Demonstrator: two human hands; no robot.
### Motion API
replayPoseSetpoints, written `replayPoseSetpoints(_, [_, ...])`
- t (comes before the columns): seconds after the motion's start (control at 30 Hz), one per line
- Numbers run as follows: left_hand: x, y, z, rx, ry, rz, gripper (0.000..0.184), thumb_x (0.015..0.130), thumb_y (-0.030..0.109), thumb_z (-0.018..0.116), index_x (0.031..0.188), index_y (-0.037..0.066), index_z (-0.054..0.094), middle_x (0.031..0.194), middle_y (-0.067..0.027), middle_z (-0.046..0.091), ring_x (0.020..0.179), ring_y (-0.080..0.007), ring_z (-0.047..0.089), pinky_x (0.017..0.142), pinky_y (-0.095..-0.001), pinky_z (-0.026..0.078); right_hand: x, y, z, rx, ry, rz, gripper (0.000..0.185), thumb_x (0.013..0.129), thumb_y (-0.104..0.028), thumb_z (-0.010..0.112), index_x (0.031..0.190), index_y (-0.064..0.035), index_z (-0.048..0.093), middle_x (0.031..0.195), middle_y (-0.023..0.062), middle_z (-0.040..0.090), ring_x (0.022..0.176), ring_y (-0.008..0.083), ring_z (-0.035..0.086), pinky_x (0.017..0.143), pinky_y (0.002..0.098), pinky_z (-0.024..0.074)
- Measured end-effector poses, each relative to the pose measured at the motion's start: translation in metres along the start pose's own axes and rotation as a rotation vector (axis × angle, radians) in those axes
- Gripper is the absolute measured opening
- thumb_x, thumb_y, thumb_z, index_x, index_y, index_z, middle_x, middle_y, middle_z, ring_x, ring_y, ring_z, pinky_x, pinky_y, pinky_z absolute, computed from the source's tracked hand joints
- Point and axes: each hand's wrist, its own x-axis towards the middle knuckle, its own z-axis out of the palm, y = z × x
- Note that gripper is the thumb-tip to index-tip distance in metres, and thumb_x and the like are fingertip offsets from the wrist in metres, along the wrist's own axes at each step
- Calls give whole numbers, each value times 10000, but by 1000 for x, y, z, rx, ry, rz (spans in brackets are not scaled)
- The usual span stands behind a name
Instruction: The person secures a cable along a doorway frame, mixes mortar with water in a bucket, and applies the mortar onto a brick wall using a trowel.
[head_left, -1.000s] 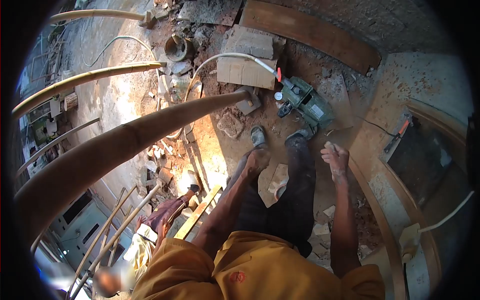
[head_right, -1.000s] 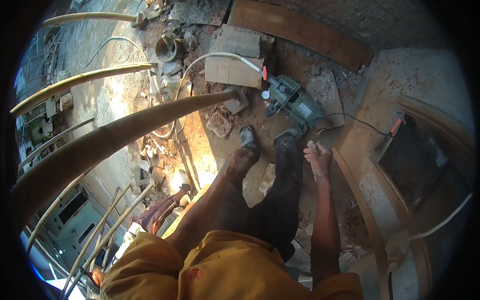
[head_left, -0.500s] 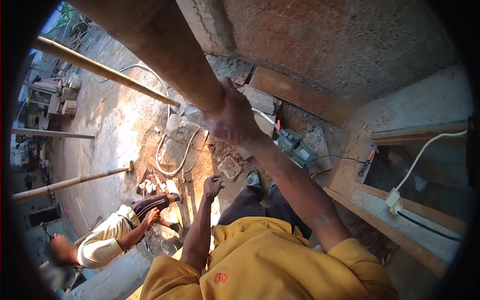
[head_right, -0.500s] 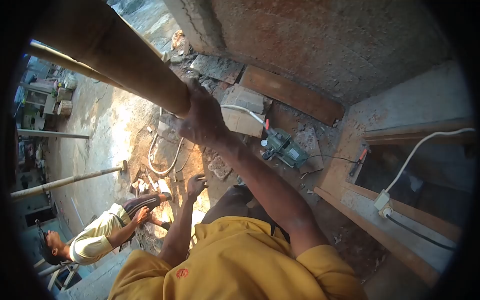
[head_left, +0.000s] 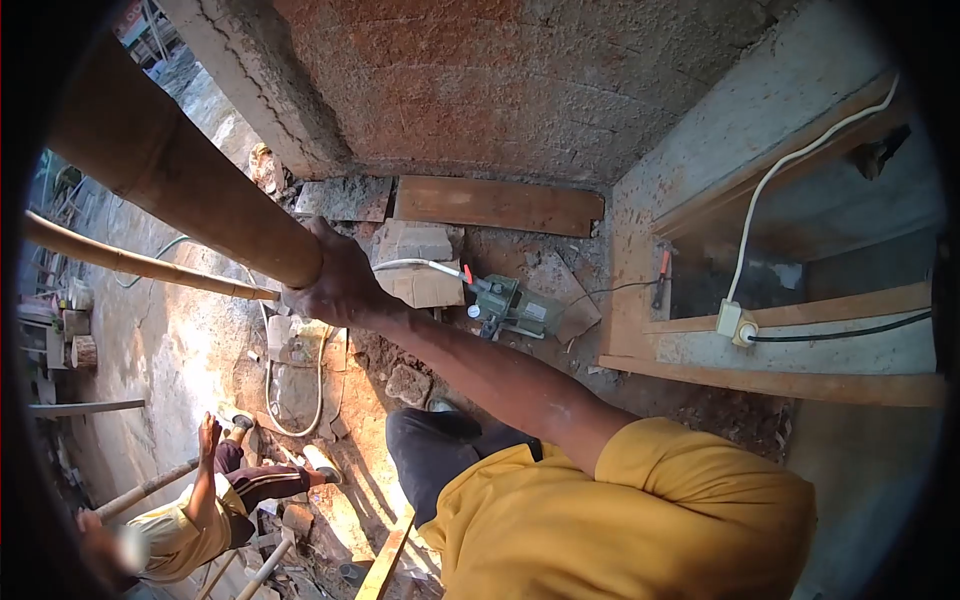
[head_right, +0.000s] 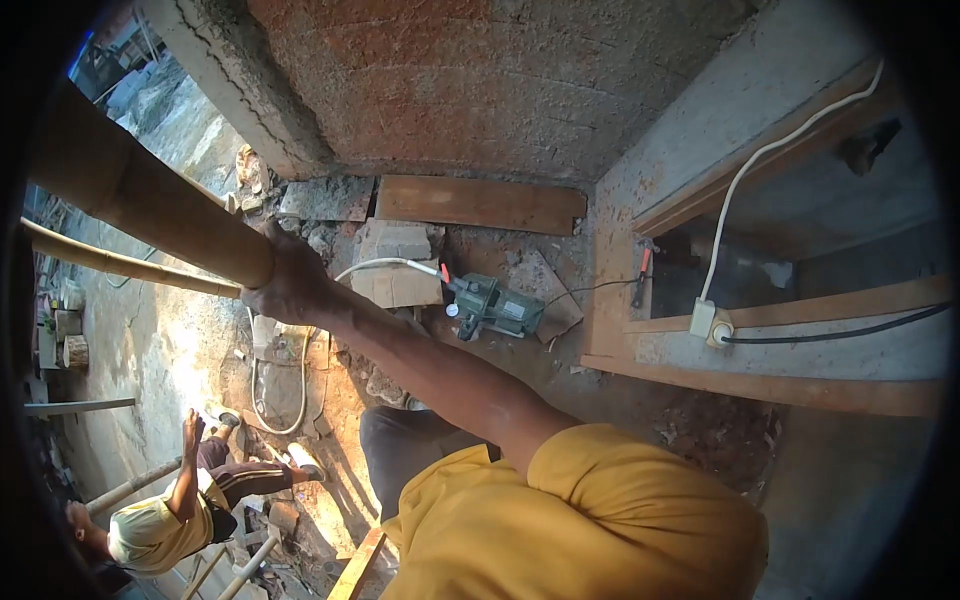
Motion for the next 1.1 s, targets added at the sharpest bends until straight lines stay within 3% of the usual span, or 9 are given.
replayPoseSetpoints(0.13, [18,13,-7,-24,9,11,220,962,102,646,1113,-58,650,896,-165,696,673,-264,694,544,-305,576,-5,-4,5,-57,13,96,579,807,-313,861,1177,-10,534,994,141,700,926,273,719,829,425,579])
replayPoseSetpoints(0.23, [52,51,-24,-62,31,41,206,956,103,649,1092,-53,655,878,-159,695,661,-260,691,533,-307,571,-6,20,32,-105,215,-50,572,759,-237,873,1165,-20,533,955,129,699,881,251,723,797,411,598])
replayPoseSetpoints(0.27, [78,70,-39,-87,38,48,202,955,104,650,1084,-51,656,872,-157,695,657,-259,689,530,-307,570,-3,5,38,-172,283,11,569,732,-202,900,1143,-29,545,1002,164,707,870,322,750,782,424,621])
replayPoseSetpoints(0.3, [107,88,-57,-117,30,80,198,953,104,651,1077,-49,658,866,-156,695,653,-258,688,526,-308,568,-4,12,39,-159,327,-126,531,722,-175,892,1111,-42,556,993,134,700,835,256,746,732,394,625])
replayPoseSetpoints(0.37, [219,128,-106,-344,-564,102,92,958,114,648,908,37,647,738,-43,631,534,-159,569,424,-276,409,-4,22,52,-133,426,-239,446,697,-98,873,1050,-59,604,925,105,713,801,218,733,737,391,625])
replayPoseSetpoints(0.4, [182,180,-89,-207,-253,203,140,991,170,651,922,48,642,740,-32,603,539,-142,539,426,-272,368,-5,23,57,-172,437,-230,346,726,-90,876,986,-56,650,905,92,729,797,208,733,744,385,614])
replayPoseSetpoints(0.5, [186,273,-108,-91,-209,425,426,1072,261,610,1410,3,615,1225,-139,746,1010,-217,750,735,-302,569,-9,17,70,-323,467,-178,154,812,-85,870,892,-41,746,894,59,769,823,191,737,801,376,583])
replayPoseSetpoints(0.77, [191,292,-145,-190,-178,352,319,1067,180,634,1309,-26,656,1060,-153,766,796,-189,745,547,-253,514,-11,24,64,-345,393,-192,162,846,-33,811,984,6,736,966,83,756,878,208,718,842,376,572])
replayPoseSetpoints(1.1, [205,278,-144,-104,-153,77,242,1031,142,634,1203,-14,702,996,-149,771,805,-239,769,577,-279,553,-7,28,67,-219,306,-191,301,852,-64,710,1128,28,630,994,136,686,897,251,692,859,402,573])
